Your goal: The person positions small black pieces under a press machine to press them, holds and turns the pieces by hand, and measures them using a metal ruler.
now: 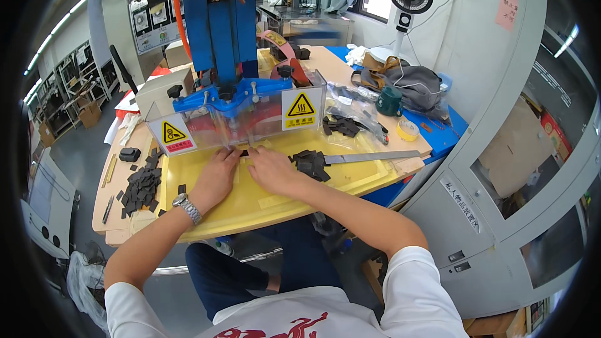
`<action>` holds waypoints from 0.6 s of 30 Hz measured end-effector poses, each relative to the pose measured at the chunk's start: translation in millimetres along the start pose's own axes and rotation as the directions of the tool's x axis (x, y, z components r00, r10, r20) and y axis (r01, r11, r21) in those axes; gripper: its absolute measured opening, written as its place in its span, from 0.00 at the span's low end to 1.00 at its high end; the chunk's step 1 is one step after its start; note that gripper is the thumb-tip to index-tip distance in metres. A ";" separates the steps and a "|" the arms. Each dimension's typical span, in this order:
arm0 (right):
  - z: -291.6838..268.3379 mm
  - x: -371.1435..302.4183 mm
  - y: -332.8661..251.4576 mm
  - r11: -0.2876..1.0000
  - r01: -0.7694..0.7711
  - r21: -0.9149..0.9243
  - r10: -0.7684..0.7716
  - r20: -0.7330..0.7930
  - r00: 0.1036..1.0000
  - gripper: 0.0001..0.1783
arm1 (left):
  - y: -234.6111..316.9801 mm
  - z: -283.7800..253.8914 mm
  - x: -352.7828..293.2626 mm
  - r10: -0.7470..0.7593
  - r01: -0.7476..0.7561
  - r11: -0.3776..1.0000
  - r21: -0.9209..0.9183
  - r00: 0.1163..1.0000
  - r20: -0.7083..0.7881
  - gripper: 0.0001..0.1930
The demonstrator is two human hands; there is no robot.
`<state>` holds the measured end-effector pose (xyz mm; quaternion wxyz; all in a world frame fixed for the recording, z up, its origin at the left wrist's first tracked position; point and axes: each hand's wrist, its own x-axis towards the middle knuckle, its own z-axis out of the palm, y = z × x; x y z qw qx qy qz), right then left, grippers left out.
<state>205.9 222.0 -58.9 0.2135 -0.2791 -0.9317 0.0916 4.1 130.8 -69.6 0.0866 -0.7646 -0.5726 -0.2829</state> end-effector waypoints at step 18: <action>6.2 -6.8 13.6 0.982 0.176 0.071 -0.167 -0.123 0.978 0.23 | -3.8 -11.7 -3.0 0.102 -0.104 0.994 0.044 0.994 0.038 0.25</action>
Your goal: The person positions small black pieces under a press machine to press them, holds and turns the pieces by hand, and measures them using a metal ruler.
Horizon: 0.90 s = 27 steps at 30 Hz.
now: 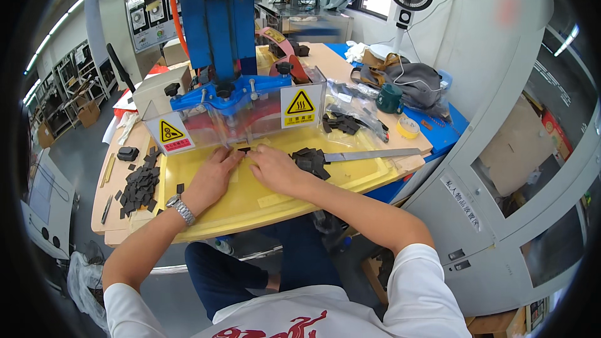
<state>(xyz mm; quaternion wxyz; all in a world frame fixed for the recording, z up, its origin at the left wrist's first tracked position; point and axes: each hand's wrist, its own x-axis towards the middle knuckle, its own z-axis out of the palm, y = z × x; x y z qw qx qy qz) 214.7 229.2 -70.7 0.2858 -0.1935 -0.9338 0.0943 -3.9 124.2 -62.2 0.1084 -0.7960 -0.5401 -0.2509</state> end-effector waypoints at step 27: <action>-4.9 19.1 6.9 0.976 0.040 -0.214 -0.013 0.125 0.992 0.16 | -4.2 -6.2 5.0 -0.106 0.113 0.987 -0.116 0.992 0.067 0.24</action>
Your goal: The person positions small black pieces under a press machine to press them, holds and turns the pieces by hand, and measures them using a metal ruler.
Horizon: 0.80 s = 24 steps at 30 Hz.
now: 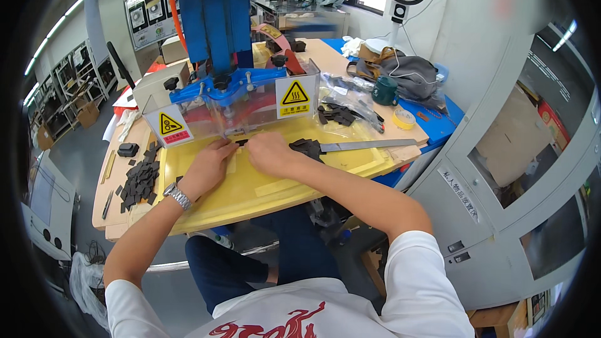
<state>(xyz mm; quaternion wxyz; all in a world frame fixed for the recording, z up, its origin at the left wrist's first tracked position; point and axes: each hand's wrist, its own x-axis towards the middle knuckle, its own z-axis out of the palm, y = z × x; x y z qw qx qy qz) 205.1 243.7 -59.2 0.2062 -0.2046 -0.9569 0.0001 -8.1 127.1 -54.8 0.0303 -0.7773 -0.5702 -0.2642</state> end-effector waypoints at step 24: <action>-60.2 -57.3 -22.9 0.973 -0.141 0.184 0.159 -0.087 0.983 0.15 | 4.7 -4.4 -7.4 0.118 -0.115 0.985 0.131 0.993 -0.012 0.25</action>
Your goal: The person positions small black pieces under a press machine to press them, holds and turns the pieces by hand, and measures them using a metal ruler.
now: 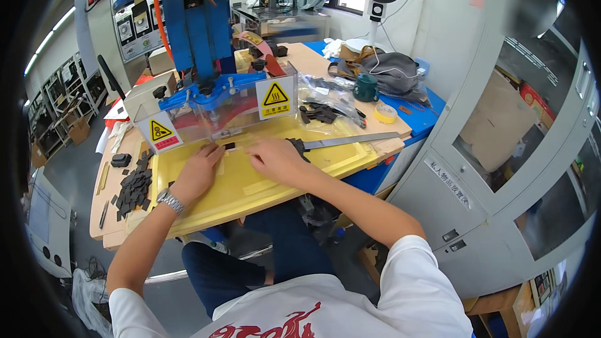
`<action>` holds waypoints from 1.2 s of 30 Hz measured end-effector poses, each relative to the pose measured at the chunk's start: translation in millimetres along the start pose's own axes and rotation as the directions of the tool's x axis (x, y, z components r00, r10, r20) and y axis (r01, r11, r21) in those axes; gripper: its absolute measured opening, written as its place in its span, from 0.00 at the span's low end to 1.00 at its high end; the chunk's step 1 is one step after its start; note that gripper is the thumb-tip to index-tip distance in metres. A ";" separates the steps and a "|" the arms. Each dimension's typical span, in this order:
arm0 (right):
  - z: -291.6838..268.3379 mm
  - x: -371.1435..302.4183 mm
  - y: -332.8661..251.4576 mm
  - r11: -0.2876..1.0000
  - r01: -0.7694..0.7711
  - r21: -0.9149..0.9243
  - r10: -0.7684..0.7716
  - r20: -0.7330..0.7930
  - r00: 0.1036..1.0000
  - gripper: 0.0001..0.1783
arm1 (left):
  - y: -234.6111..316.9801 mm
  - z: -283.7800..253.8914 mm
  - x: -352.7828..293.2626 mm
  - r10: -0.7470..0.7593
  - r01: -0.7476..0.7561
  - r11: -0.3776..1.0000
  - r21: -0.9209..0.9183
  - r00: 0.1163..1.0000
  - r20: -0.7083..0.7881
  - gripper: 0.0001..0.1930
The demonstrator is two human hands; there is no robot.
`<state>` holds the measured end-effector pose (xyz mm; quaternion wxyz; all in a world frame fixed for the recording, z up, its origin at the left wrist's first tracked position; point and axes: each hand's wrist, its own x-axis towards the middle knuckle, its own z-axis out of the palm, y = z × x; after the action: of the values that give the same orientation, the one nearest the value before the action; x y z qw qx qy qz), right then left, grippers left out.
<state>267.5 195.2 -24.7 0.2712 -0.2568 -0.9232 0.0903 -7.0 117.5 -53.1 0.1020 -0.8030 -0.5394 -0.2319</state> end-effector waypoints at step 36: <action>-42.5 -84.2 14.0 0.858 -0.359 0.368 0.446 -0.186 0.876 0.09 | 210.1 34.3 -161.3 -0.484 0.466 0.404 -0.787 0.839 0.248 0.15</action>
<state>357.4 164.2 -31.8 0.4048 -0.4076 -0.7762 0.2598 143.9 -83.9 -142.7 -0.3497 -0.5650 -0.5704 -0.4827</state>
